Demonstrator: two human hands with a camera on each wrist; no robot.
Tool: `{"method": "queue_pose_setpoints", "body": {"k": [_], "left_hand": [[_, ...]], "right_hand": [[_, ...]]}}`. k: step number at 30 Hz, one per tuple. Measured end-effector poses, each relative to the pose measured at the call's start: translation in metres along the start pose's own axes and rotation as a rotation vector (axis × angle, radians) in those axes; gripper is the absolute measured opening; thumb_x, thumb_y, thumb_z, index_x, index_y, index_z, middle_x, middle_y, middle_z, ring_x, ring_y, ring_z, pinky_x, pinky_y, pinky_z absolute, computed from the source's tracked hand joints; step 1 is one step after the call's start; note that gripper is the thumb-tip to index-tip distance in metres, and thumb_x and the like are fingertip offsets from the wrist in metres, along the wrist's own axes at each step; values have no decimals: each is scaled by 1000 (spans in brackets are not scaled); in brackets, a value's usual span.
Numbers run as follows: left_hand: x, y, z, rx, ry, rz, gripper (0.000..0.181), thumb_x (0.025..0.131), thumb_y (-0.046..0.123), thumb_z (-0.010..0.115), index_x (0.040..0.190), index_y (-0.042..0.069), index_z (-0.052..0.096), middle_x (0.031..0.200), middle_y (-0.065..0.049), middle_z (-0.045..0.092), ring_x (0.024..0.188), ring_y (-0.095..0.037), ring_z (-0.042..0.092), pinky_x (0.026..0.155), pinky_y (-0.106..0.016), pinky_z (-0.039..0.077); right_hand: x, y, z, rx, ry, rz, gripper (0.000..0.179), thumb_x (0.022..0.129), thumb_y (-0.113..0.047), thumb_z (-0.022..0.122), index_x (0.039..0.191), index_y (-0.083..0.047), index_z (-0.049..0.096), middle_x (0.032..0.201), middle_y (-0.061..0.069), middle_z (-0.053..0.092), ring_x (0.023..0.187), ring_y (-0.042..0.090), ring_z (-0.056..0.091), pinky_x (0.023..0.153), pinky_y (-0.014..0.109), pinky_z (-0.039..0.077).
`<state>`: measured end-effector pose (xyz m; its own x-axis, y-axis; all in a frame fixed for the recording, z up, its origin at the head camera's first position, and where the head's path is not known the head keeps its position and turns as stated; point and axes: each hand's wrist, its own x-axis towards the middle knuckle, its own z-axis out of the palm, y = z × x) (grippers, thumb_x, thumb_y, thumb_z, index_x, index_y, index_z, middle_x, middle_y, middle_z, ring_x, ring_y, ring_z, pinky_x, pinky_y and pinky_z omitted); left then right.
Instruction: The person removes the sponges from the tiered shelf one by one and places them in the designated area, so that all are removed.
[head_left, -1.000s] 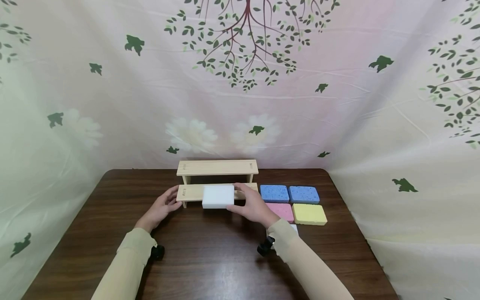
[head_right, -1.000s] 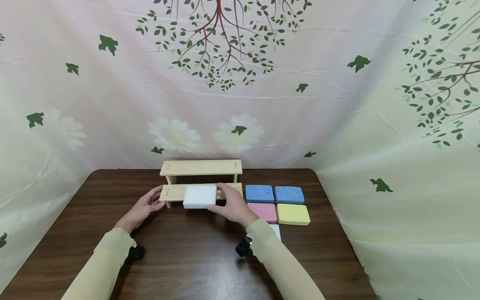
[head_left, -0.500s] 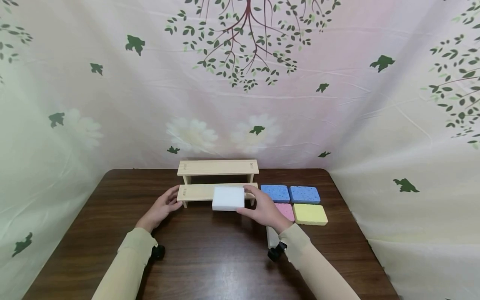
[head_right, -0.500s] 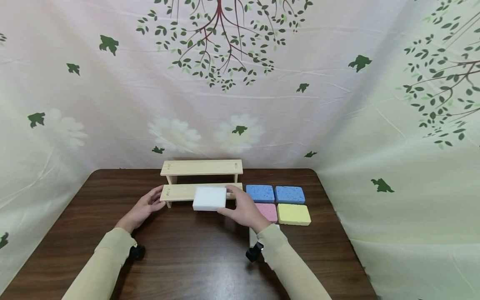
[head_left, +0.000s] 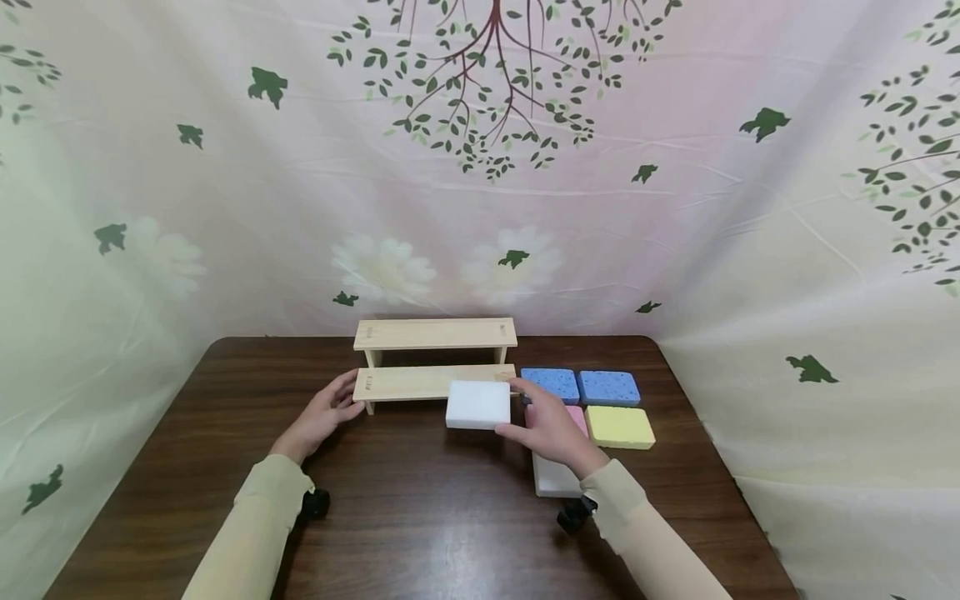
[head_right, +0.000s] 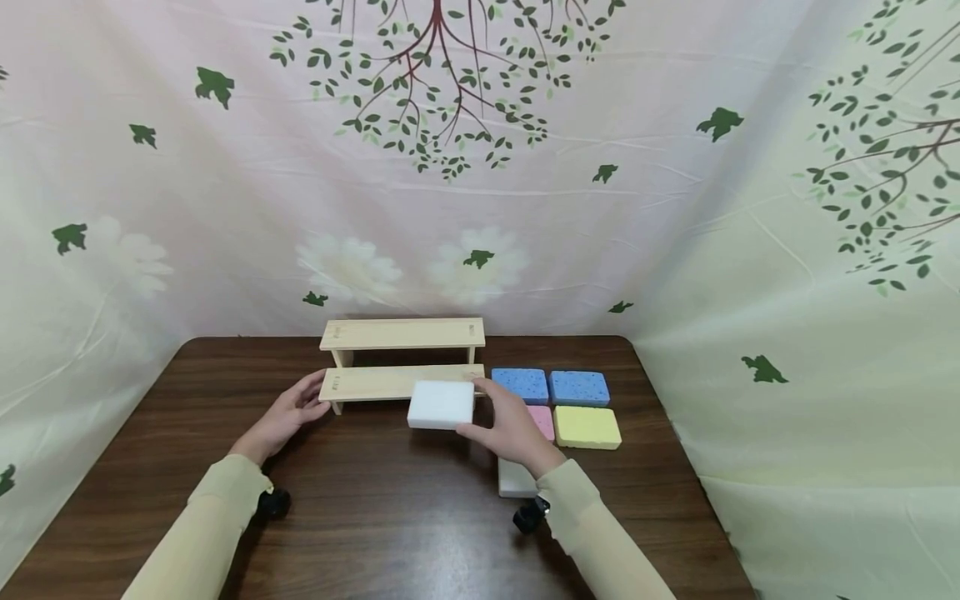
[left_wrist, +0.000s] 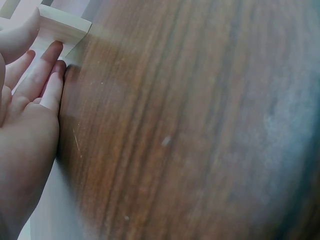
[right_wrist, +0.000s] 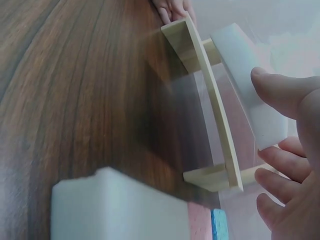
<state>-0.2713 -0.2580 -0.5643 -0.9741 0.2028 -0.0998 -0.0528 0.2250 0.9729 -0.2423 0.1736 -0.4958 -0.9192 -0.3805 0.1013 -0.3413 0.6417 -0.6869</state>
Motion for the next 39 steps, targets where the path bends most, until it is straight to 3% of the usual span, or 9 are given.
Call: {"method": "queue_pose_setpoints", "body": {"k": [3, 5, 15, 31, 39], "left_hand": [[0, -1, -1, -3, 2, 3, 77, 105, 10, 65, 168, 8, 21, 165, -27, 35, 155, -40, 29, 128, -54, 20], [0, -1, -1, -4, 3, 4, 77, 104, 10, 66, 168, 8, 22, 165, -26, 35, 155, -40, 29, 128, -54, 20], [0, -2, 0, 3, -1, 3, 77, 104, 10, 66, 168, 9, 22, 165, -26, 35, 155, -40, 29, 128, -54, 20], [1, -1, -1, -10, 1, 1, 77, 104, 10, 66, 168, 9, 22, 164, -26, 36, 155, -39, 29, 128, -54, 20], [1, -2, -1, -8, 7, 12, 76, 104, 8, 66, 167, 8, 24, 163, -26, 37, 154, -38, 30, 128, -53, 20]], "right_hand": [[-3, 4, -2, -21, 3, 5, 84, 87, -42, 87, 156, -11, 49, 154, 7, 55, 140, 31, 54, 112, 56, 48], [-6, 6, -3, -28, 3, 11, 84, 87, -44, 87, 155, -11, 49, 154, 7, 56, 142, 30, 52, 114, 57, 46], [-21, 17, -10, -26, 20, 44, 78, 84, -48, 88, 150, -23, 54, 149, 1, 61, 139, 27, 55, 114, 66, 42], [-46, 31, -24, -1, 46, 115, 83, 82, -43, 91, 152, -19, 53, 151, 8, 59, 139, 33, 54, 112, 65, 44], [-59, 41, -34, 7, 63, 108, 82, 82, -46, 91, 150, -18, 54, 147, 10, 62, 132, 34, 60, 108, 63, 49]]}}
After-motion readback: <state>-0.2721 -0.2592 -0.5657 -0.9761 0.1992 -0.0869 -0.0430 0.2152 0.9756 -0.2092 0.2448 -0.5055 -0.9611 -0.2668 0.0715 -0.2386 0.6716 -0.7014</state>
